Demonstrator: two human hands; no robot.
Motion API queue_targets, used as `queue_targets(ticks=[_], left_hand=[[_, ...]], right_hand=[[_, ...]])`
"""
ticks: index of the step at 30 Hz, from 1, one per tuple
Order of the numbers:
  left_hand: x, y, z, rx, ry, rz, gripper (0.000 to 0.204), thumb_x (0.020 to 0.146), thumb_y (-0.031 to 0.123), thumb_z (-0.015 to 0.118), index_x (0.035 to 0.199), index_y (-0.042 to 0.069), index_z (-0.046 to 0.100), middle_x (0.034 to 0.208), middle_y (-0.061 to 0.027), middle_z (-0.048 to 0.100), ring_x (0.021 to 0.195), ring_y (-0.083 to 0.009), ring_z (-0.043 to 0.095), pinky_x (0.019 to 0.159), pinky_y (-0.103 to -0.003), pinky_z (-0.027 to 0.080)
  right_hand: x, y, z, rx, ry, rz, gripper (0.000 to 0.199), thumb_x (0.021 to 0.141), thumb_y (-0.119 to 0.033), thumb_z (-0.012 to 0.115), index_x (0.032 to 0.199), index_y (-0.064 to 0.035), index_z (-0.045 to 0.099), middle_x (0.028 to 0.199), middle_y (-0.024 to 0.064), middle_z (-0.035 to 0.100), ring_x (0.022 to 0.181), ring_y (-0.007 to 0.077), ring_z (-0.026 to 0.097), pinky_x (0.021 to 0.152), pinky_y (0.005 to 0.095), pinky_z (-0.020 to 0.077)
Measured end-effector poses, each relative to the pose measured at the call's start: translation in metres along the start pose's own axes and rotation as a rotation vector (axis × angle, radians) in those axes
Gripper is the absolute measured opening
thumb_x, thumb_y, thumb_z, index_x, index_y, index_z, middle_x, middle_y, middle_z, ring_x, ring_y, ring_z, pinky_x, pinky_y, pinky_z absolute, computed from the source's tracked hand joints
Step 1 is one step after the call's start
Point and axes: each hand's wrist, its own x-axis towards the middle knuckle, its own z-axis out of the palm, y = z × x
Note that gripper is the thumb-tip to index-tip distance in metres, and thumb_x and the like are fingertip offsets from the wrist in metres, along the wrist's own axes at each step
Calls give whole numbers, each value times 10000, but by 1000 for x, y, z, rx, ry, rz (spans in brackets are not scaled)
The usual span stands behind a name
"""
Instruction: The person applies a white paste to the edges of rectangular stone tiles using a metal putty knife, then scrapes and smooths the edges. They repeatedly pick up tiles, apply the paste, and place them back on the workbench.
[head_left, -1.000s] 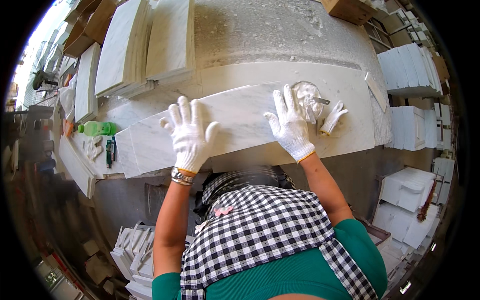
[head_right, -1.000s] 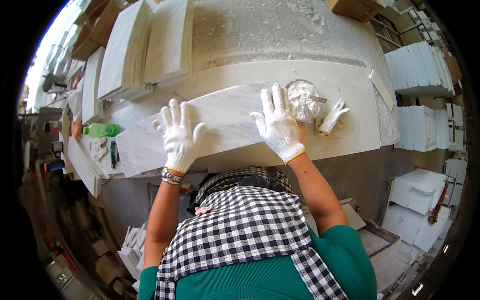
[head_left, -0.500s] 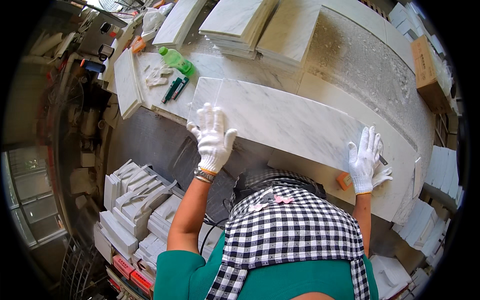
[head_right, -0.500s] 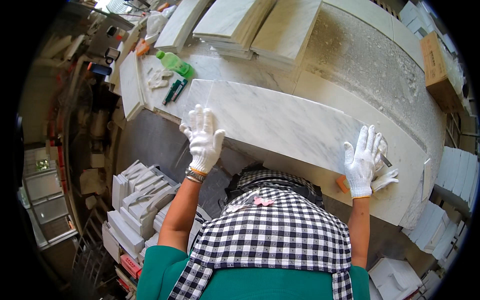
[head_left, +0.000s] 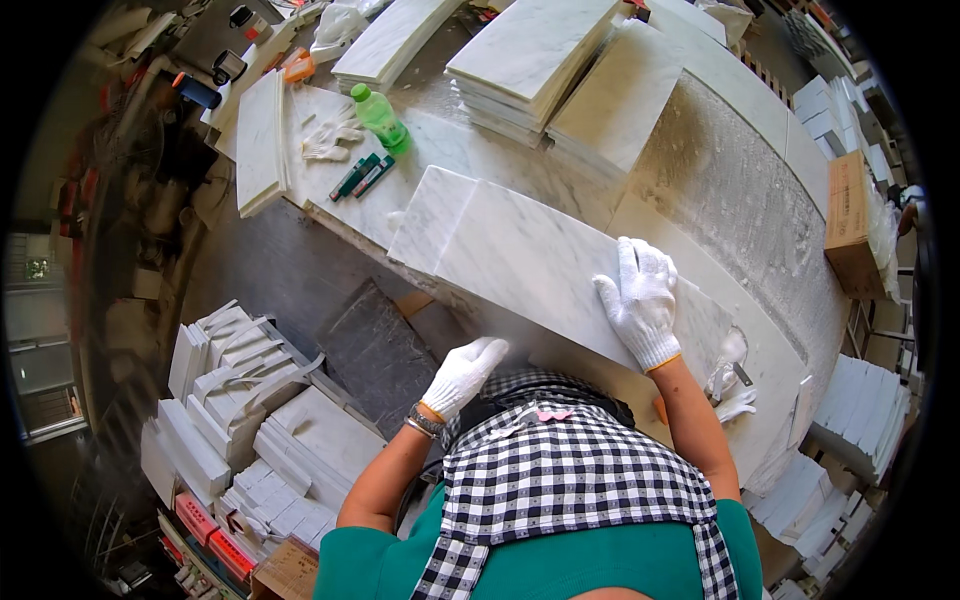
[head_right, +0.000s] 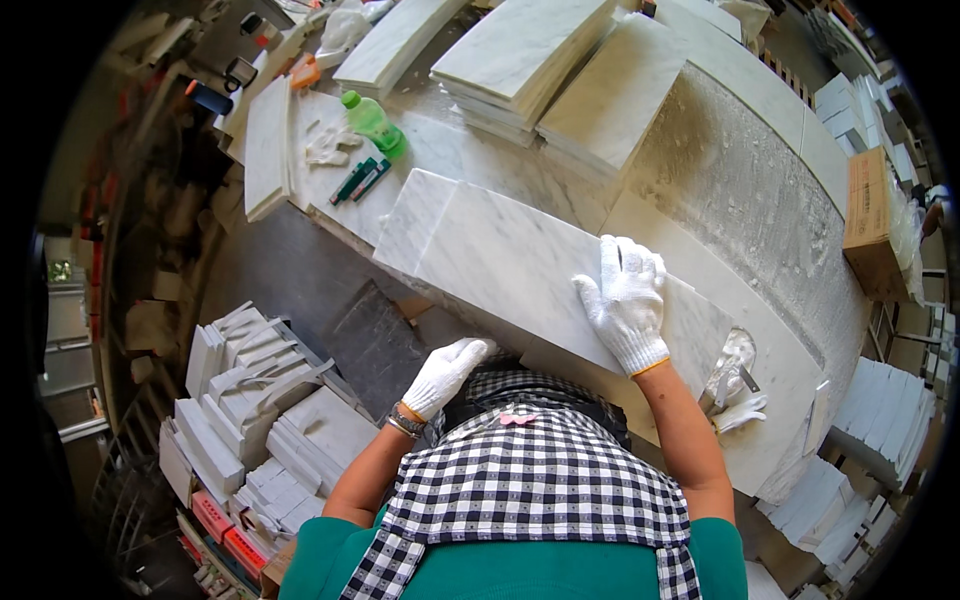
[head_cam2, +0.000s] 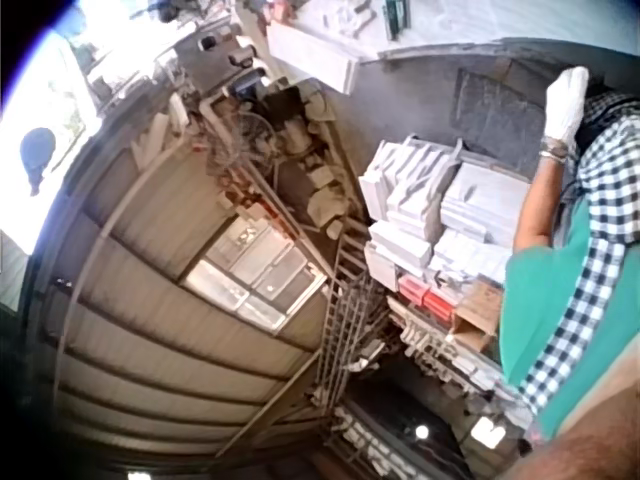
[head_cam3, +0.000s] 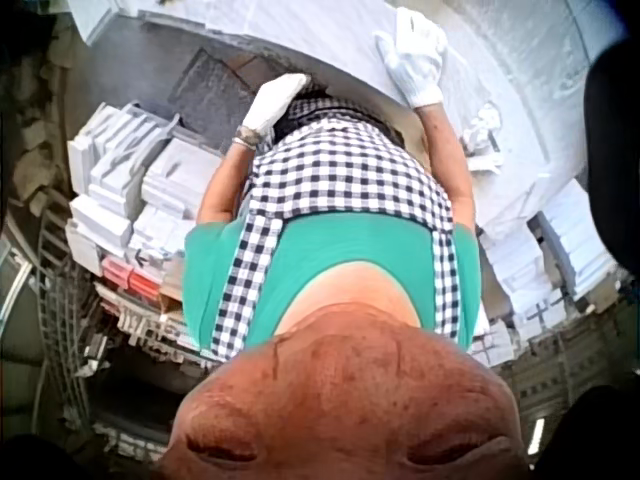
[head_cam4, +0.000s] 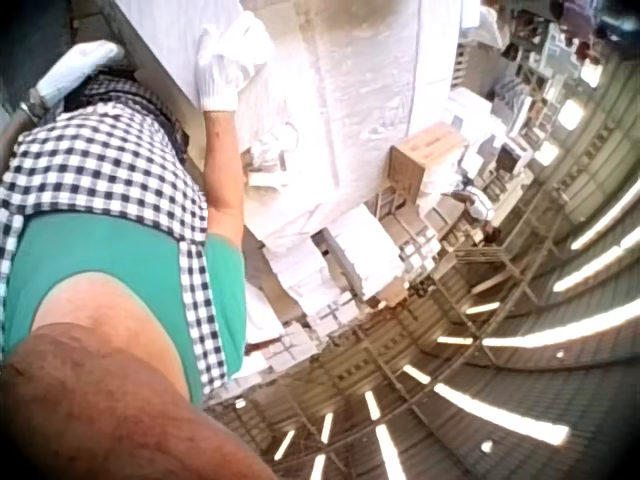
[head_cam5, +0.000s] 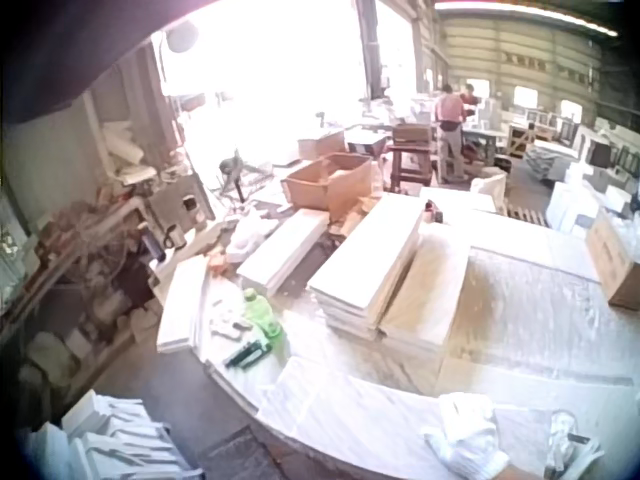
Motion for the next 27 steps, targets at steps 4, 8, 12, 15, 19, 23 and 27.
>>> queue_targets(ticks=[4,8,12,15,19,23,27], left_hand=[[15,8,19,-5,-230,-120,444,1056,376,557,1207,-8,720,1138,-90,748,1018,-164,670,909,-299,513],[24,22,35,-247,-314,-111,483,1060,420,561,1191,-16,723,1044,-68,746,906,-122,629,840,-275,510],[28,26,35,-308,-373,-286,501,1028,419,632,1150,-59,720,1048,-124,750,1012,-145,659,905,-286,529],[26,20,39,-596,-366,-272,489,998,361,694,1225,-72,673,1104,-151,732,1058,-188,683,954,-302,539],[31,18,43,-660,-293,-150,541,959,277,752,1331,-76,582,1239,-186,676,1011,-246,722,944,-350,571],[33,17,38,-610,-388,-211,445,969,292,740,1237,-53,651,1112,-173,729,977,-237,733,871,-349,595],[33,15,36,-548,-425,-179,385,993,333,704,1059,-44,744,988,-143,773,952,-202,735,863,-312,573]], right_hand=[[15,-17,1,79,47,-70,604,880,-353,728,1337,15,585,1288,176,580,1200,363,531,1051,487,392],[10,-12,-1,72,101,-94,602,836,-372,769,1295,-13,618,1245,158,591,1168,342,534,1012,489,406],[-5,-19,-3,132,91,-91,613,811,-352,797,1294,-13,633,1263,165,600,1175,345,546,1012,491,412],[-17,-18,-9,172,65,-75,587,804,-291,811,1288,-4,643,1269,177,619,1184,357,561,1028,487,421],[-11,-13,-10,231,63,-111,533,816,-281,797,1263,-26,660,1242,149,634,1138,334,572,983,462,433],[-11,-11,-14,288,42,-56,496,833,-224,789,1268,-23,659,1223,138,660,1120,317,589,966,444,446],[-8,-7,-17,352,50,-53,482,849,-187,789,1280,-18,654,1208,146,666,1114,323,605,977,449,452]])
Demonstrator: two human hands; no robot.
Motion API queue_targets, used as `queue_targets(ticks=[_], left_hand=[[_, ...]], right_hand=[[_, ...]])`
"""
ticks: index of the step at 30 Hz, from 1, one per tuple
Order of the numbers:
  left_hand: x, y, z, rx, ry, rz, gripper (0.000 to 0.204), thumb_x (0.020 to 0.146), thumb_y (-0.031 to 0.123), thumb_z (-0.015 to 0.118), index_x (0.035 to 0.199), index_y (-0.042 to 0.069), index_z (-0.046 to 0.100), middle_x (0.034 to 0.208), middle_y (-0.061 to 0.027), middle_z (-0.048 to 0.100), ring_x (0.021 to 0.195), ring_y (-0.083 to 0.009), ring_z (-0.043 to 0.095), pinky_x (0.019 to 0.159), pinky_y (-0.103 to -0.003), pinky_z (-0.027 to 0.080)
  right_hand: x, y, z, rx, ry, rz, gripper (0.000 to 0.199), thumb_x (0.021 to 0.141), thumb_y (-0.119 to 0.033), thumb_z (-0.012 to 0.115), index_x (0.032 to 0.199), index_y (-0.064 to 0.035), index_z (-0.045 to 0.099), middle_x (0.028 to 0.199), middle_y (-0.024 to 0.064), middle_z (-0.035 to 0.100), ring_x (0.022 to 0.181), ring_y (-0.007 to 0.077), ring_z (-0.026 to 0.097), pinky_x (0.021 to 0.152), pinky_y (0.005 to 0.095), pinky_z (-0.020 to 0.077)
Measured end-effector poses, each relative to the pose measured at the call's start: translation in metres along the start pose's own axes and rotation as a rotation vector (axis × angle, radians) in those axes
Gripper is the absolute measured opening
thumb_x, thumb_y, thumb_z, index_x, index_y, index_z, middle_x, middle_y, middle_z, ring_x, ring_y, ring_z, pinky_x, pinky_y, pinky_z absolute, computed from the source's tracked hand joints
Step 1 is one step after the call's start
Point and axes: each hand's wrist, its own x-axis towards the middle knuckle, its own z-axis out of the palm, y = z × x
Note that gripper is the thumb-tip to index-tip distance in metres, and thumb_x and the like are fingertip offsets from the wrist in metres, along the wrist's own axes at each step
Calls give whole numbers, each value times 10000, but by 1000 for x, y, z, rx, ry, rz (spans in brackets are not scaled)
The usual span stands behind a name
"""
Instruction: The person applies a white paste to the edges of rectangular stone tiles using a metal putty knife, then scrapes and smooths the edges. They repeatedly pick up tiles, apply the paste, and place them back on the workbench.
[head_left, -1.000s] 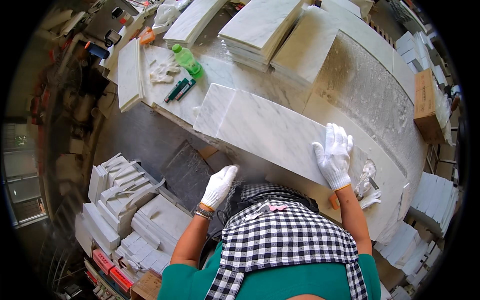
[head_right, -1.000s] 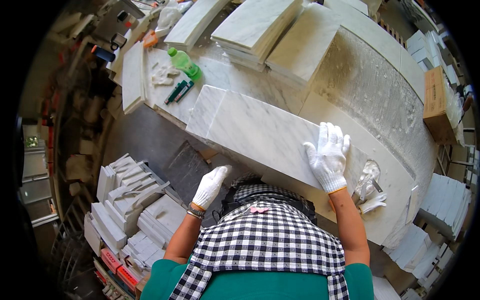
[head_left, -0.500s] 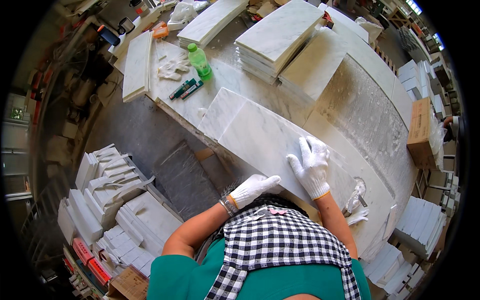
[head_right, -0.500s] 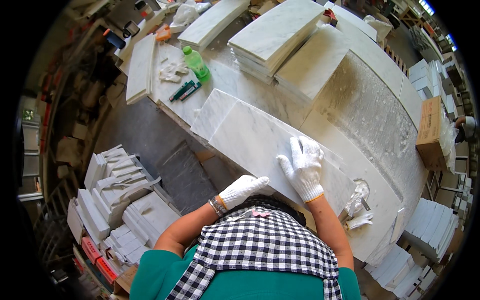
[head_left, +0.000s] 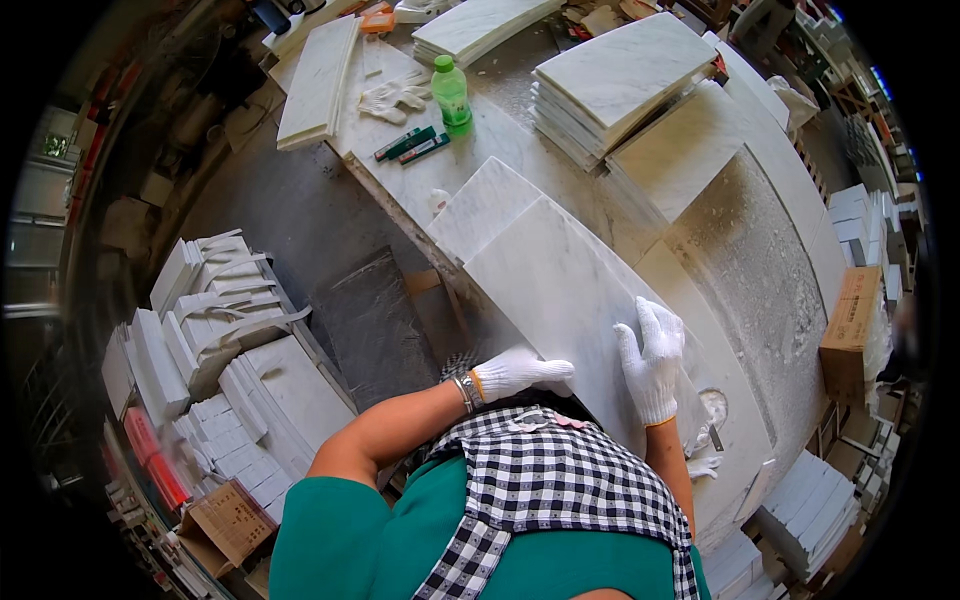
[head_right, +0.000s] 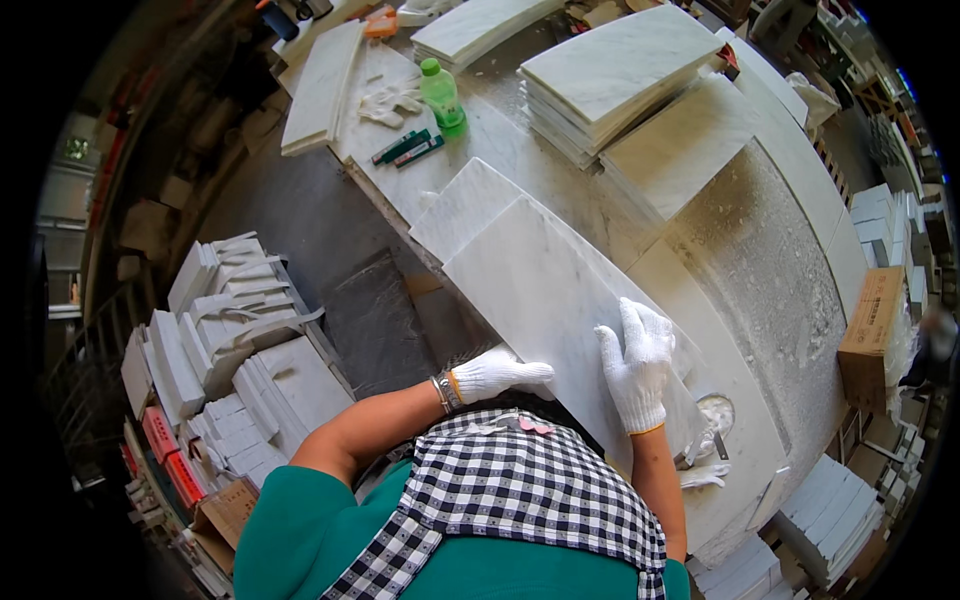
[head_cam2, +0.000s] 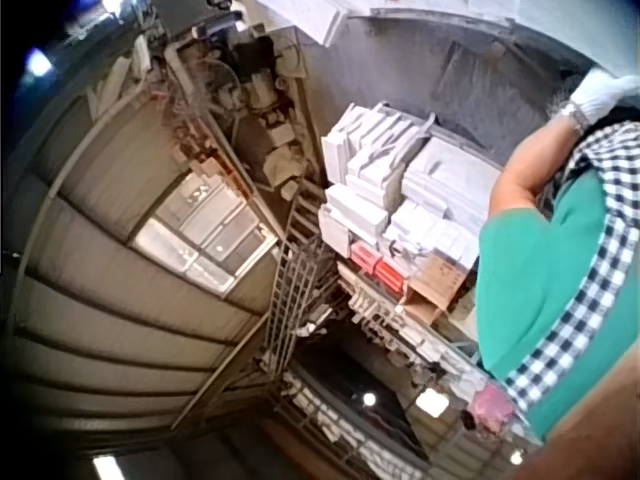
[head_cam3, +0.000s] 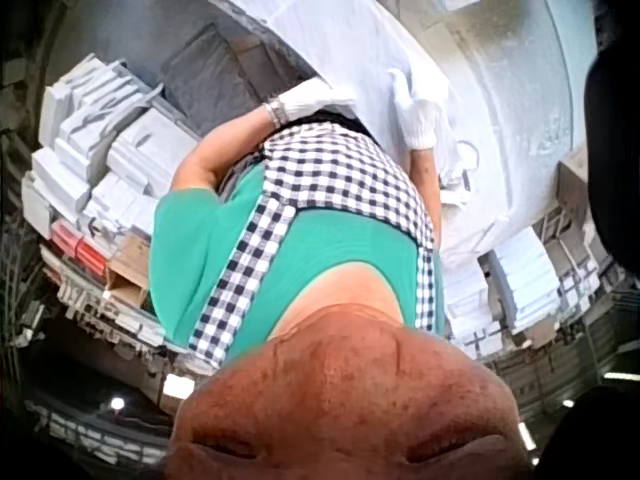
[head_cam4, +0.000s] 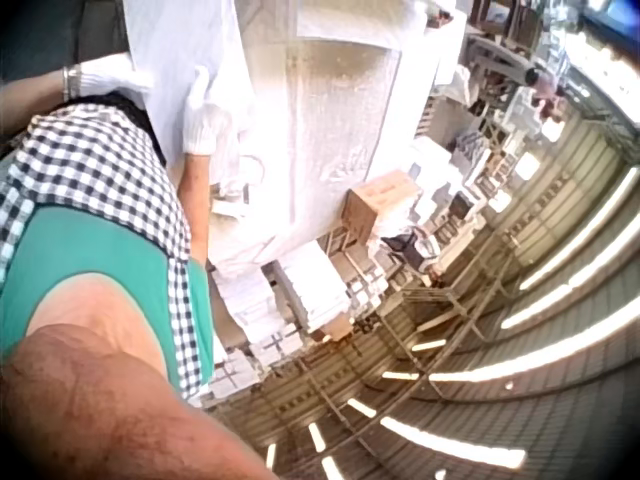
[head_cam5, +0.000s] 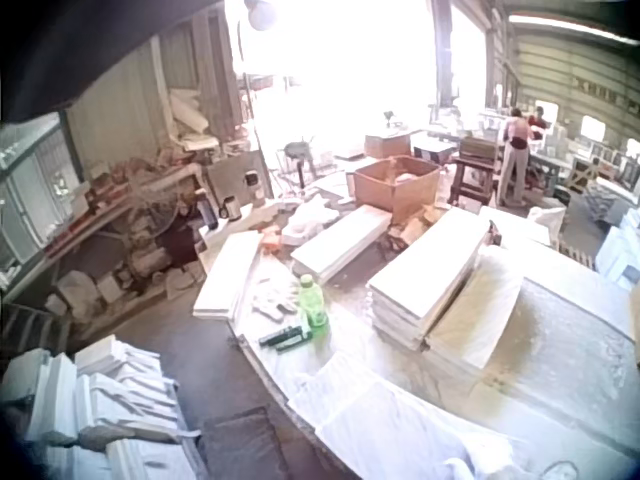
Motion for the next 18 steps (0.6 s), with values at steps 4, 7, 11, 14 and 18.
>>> queue_targets(ticks=[4,7,11,14,18], left_hand=[[-4,1,-2,55,13,-14,402,997,342,695,1065,-51,748,991,-129,776,944,-193,730,880,-304,557],[-4,-1,-3,70,34,-8,396,990,335,706,1081,-48,746,1007,-114,775,946,-183,721,883,-302,548],[-3,-1,-2,177,64,95,372,982,317,720,1106,-34,733,1035,-92,758,944,-165,694,878,-307,540],[-3,10,-2,209,43,125,348,989,285,710,1135,-32,709,1052,-89,740,938,-158,674,875,-316,538],[-7,23,2,-16,-41,15,415,995,290,702,1235,-44,650,1141,-141,723,965,-233,731,877,-332,569]], right_hand=[[6,4,-5,5,-50,12,485,851,-192,794,1276,-5,654,1168,167,676,1076,341,627,950,433,484],[14,12,-18,24,-178,129,467,868,-239,782,1251,2,663,1100,190,692,1008,345,661,907,423,514],[23,16,-32,163,-370,337,429,910,-346,731,1153,4,684,927,210,718,852,354,706,791,438,540],[34,13,-41,104,-595,306,359,936,-337,690,1059,1,694,836,235,681,783,347,688,743,420,525],[38,15,-45,316,-610,357,329,959,-287,660,952,41,677,779,191,636,701,251,586,718,377,503]])
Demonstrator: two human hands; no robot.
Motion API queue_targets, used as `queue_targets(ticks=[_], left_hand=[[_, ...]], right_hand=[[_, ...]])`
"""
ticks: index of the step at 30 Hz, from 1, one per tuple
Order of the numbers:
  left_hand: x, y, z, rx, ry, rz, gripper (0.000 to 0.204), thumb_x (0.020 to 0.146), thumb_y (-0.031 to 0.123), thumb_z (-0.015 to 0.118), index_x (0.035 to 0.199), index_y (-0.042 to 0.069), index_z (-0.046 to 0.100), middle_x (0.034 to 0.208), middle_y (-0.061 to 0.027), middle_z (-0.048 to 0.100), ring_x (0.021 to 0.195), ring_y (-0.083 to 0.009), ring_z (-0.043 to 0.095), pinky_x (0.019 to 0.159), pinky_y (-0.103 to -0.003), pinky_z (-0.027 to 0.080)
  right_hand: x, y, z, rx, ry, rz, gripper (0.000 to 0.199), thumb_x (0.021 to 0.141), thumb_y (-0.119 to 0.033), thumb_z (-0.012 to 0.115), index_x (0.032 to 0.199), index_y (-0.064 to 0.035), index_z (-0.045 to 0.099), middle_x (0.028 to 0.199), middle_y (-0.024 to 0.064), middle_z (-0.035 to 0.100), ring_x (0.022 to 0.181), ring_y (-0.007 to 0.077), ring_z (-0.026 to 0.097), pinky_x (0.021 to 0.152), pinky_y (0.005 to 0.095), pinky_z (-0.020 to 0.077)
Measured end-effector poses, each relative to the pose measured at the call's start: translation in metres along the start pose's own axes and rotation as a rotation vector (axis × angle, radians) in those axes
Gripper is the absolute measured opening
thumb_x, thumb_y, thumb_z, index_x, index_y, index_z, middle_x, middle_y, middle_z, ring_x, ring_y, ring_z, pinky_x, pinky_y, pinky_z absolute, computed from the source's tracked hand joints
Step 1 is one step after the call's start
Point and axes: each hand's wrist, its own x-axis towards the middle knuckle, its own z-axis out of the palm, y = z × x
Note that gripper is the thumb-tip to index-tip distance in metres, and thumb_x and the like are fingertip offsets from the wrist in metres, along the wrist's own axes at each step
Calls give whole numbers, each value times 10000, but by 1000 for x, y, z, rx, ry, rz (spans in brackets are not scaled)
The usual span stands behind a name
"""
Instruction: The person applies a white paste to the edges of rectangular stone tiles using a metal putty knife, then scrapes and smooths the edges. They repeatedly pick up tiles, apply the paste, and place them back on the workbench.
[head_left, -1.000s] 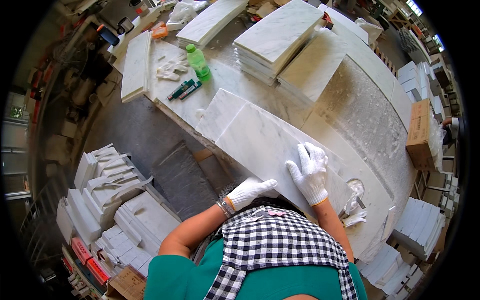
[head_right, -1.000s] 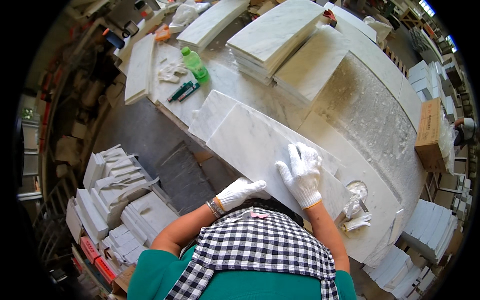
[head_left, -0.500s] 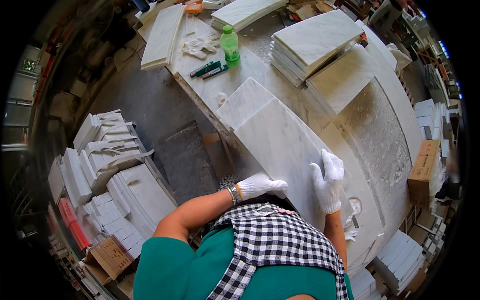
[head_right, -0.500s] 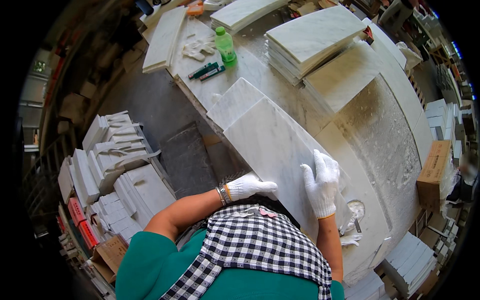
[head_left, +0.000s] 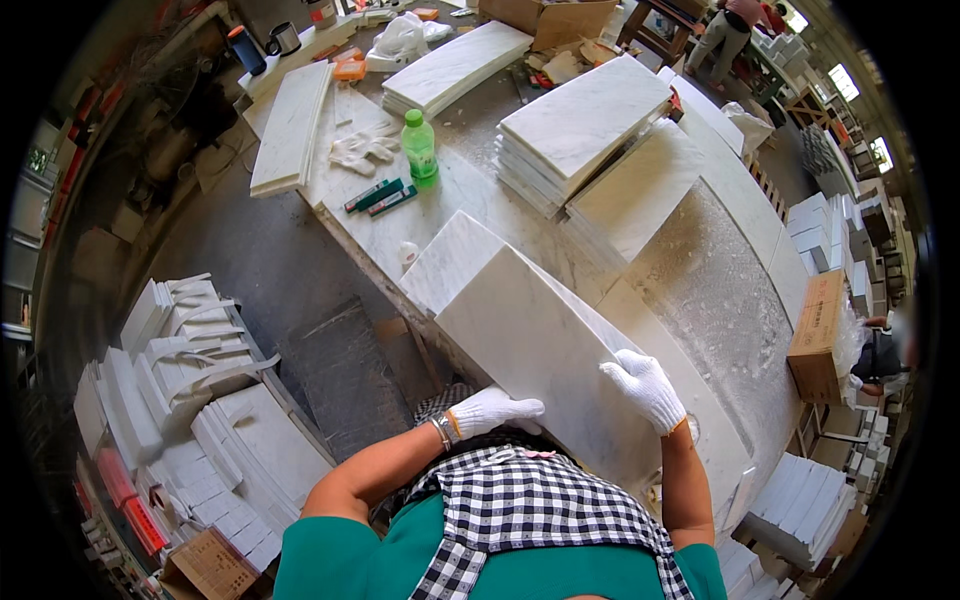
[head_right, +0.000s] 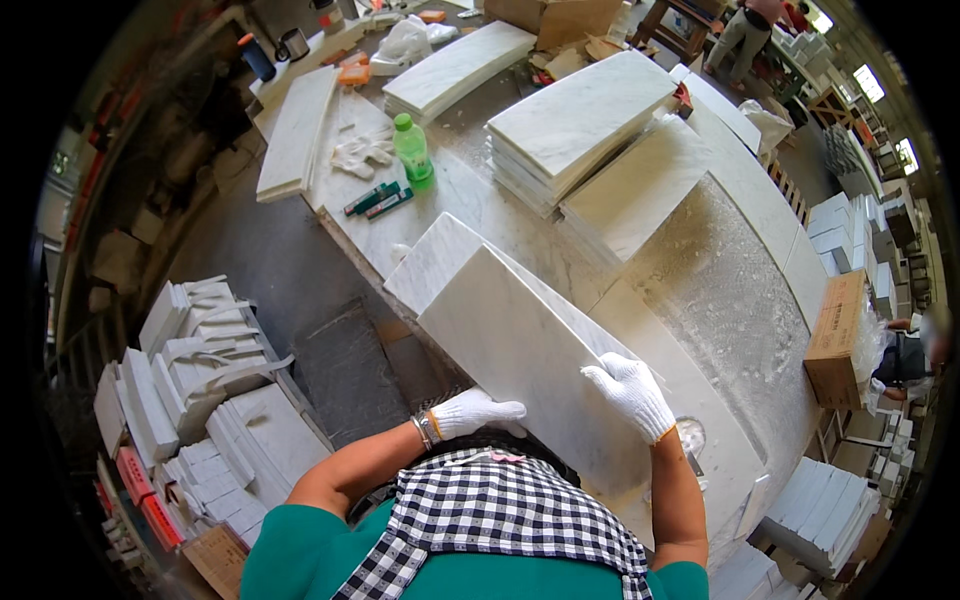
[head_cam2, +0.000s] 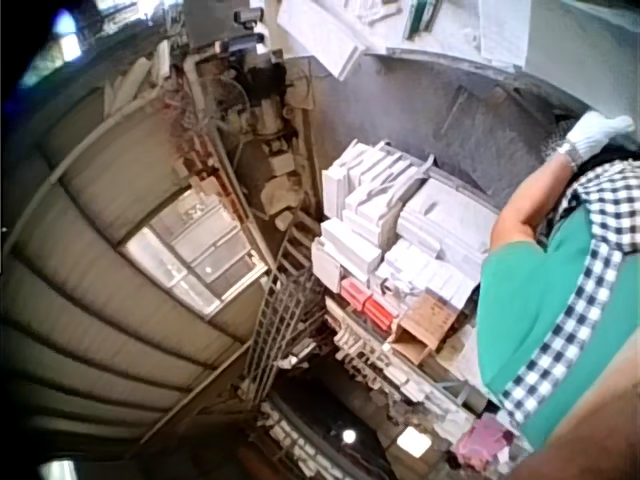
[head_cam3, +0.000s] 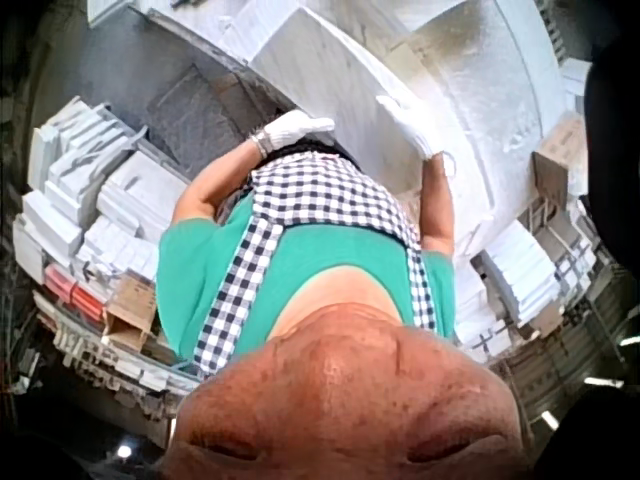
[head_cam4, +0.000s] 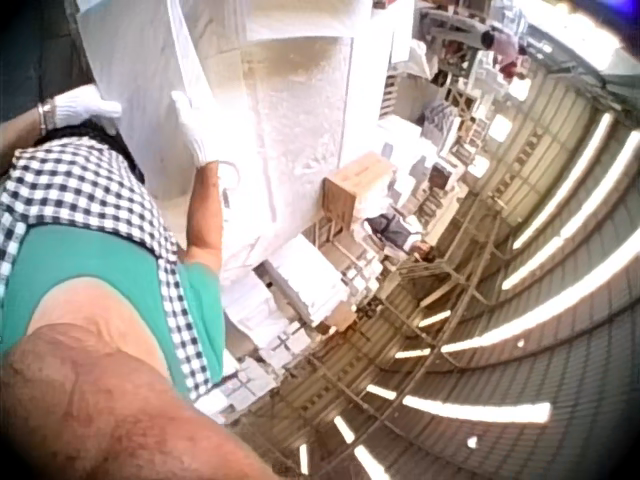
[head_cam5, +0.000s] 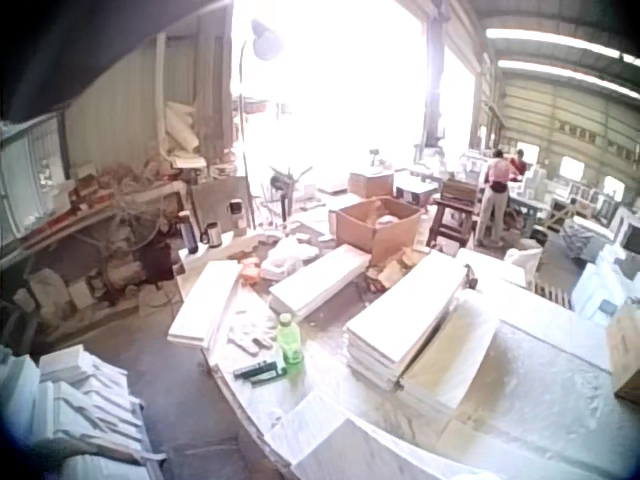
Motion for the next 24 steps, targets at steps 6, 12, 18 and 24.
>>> queue_targets(ticks=[6,12,18,24], left_hand=[[16,54,6,510,-22,-113,579,991,492,659,1079,-78,704,994,-69,728,766,-118,596,749,-261,503],[45,77,0,873,549,687,436,950,214,716,1302,-27,624,1241,-171,698,1154,-267,650,1064,-434,428],[70,79,-9,1532,685,688,637,845,358,783,1343,15,584,1452,-220,543,1395,-477,414,1108,-777,187],[77,63,-17,1497,608,617,632,807,296,809,1333,21,591,1477,-229,530,1437,-498,370,1149,-762,114]], right_hand=[[-1,29,-34,265,81,121,366,994,-320,626,1005,40,684,825,63,663,768,130,565,743,327,501],[31,37,-83,637,315,244,524,1026,-468,611,1069,45,711,925,39,708,812,120,620,750,310,531],[91,65,-122,889,637,400,537,1027,-474,605,1084,49,713,903,35,698,753,125,606,704,312,518],[188,83,-157,901,860,552,536,1025,-493,598,1099,29,694,910,67,646,775,151,540,686,360,484]])
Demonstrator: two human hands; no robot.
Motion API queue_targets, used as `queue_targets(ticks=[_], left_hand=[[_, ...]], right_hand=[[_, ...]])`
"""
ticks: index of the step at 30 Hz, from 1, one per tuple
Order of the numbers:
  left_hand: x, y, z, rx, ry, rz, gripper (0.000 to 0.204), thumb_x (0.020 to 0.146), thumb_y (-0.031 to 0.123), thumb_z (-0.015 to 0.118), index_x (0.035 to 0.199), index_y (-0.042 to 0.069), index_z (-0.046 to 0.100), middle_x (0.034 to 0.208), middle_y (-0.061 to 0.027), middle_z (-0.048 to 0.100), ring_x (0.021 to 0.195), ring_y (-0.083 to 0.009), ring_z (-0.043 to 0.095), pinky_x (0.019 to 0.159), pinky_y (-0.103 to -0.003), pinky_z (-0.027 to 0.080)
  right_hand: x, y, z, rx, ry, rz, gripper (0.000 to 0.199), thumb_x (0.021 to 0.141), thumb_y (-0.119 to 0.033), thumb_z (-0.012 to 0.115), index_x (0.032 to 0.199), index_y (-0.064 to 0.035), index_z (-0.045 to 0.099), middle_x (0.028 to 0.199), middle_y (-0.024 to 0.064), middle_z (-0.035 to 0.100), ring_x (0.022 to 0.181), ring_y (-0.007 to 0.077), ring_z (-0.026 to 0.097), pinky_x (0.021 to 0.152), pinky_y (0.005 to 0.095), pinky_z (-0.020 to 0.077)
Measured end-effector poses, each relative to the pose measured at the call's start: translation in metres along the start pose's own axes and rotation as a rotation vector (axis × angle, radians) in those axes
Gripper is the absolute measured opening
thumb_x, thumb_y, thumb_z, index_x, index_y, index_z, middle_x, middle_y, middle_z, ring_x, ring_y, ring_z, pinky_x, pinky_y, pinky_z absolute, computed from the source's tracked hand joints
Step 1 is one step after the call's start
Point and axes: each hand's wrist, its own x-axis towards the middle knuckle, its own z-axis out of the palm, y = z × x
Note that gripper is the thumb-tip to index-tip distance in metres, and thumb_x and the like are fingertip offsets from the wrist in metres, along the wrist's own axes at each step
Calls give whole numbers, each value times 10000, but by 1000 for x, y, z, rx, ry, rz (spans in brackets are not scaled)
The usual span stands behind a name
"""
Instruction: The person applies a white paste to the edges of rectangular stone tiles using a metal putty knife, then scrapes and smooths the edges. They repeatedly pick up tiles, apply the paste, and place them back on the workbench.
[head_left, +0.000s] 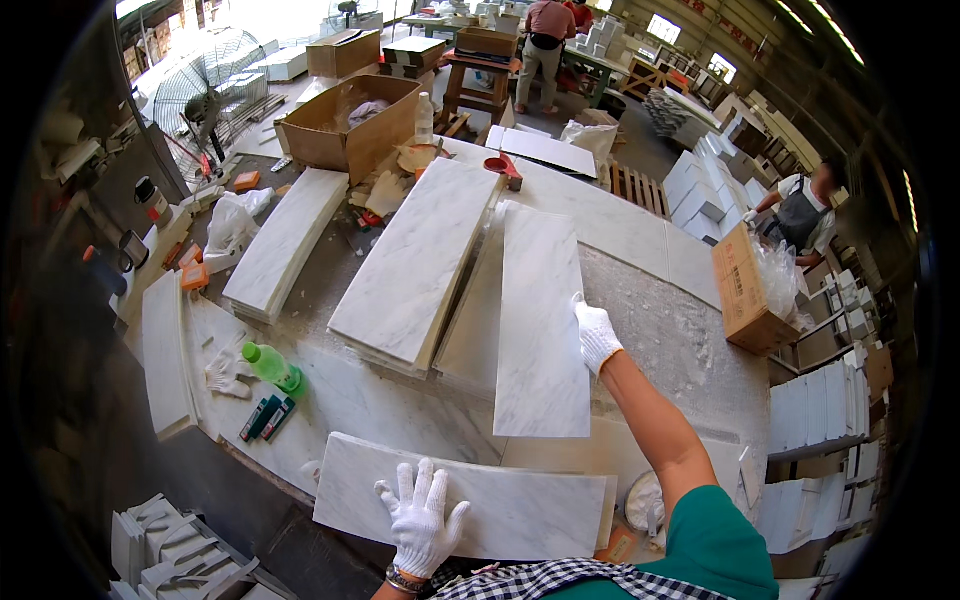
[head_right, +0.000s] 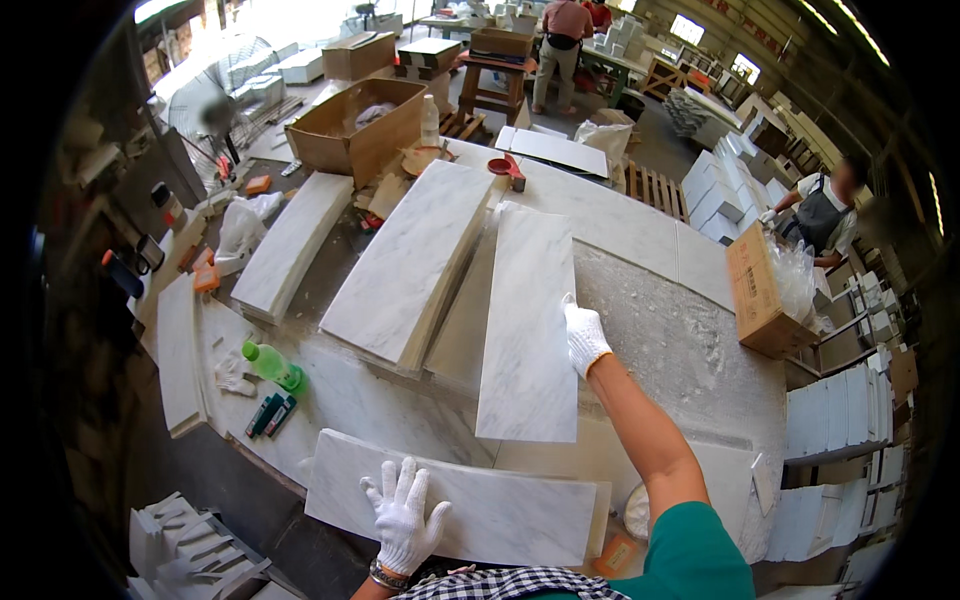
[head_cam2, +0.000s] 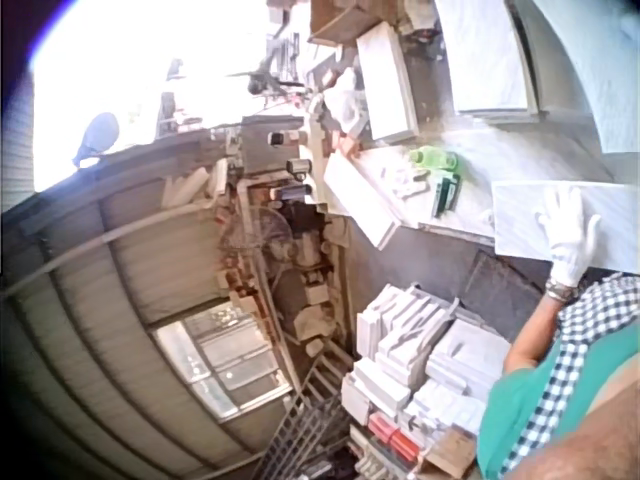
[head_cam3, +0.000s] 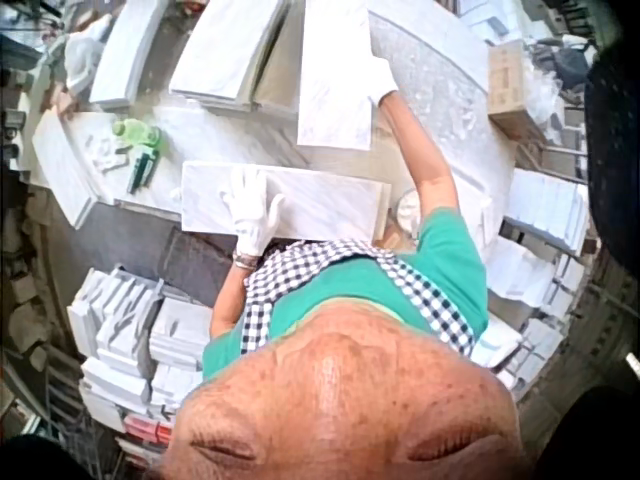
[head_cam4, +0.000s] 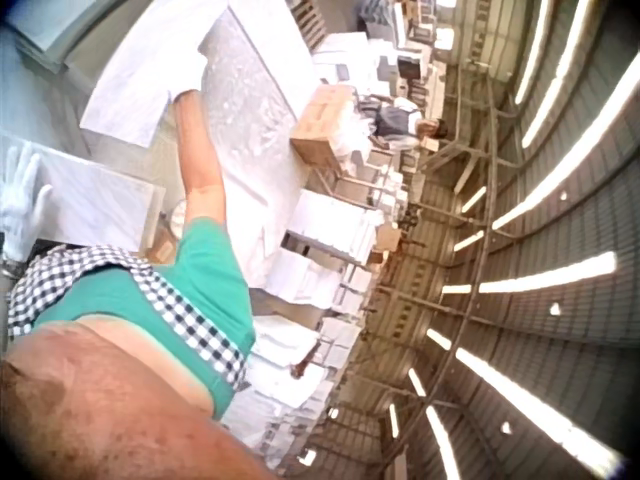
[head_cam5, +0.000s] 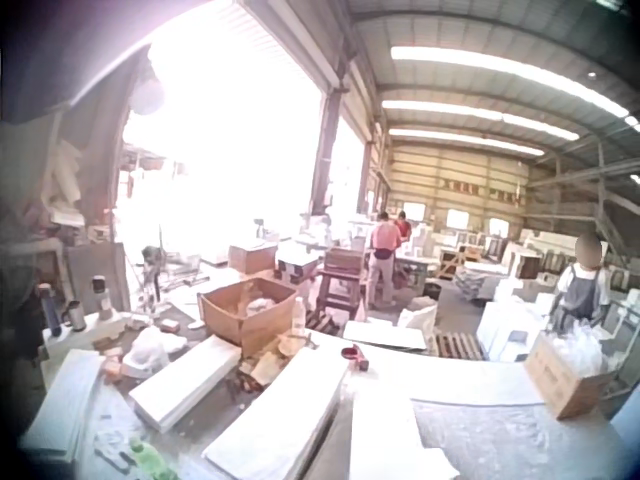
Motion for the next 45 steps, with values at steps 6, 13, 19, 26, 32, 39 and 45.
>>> queue_targets(ticks=[6,13,19,26,32,39,45], left_hand=[[-16,-19,3,-28,56,-124,644,779,300,825,1328,51,597,1474,-225,534,1437,-491,372,1151,-755,107],[-23,-20,4,-20,89,-114,645,804,311,818,1350,48,598,1471,-231,541,1437,-495,384,1160,-744,88],[-2,-12,-1,-54,46,-10,623,839,343,792,1351,43,601,1495,-218,523,1425,-494,400,1151,-744,126],[-3,-26,-11,-26,-2,70,651,877,396,741,1393,39,568,1534,-202,483,1460,-428,376,1181,-687,162],[13,-93,-54,378,122,-250,716,1013,482,541,1554,36,400,1661,-207,295,1510,-436,286,1193,-693,98],[24,23,35,285,-29,52,787,986,587,509,1541,35,424,1649,-272,267,1508,-525,209,1170,-742,82],[-37,137,73,14,-186,562,887,903,656,573,1515,26,454,1600,-247,361,1505,-446,291,1191,-693,143]], right_hand=[[41,-22,130,145,30,-11,543,1022,-514,573,895,10,636,721,62,585,607,198,493,540,437,392],[23,-43,90,-498,-240,-184,478,1014,-457,572,1031,14,652,822,148,703,550,229,661,412,340,482],[-67,4,-41,-433,-326,-422,279,1044,-279,584,1090,-28,697,770,75,677,603,115,624,544,281,499],[-172,124,-111,-996,-225,-910,408,982,-221,669,1314,10,622,1287,217,651,1208,379,609,1045,438,468],[-205,194,-150,-1028,-36,-776,480,1034,-285,588,1422,-5,547,1482,239,523,1424,433,426,1173,492,350],[-208,221,-148,-958,103,-806,480,1068,-291,524,1457,-10,518,1517,238,494,1444,456,397,1188,501,338],[-210,217,-148,-930,41,-796,470,1061,-257,524,1459,-8,512,1508,237,501,1427,457,416,1183,504,343]])
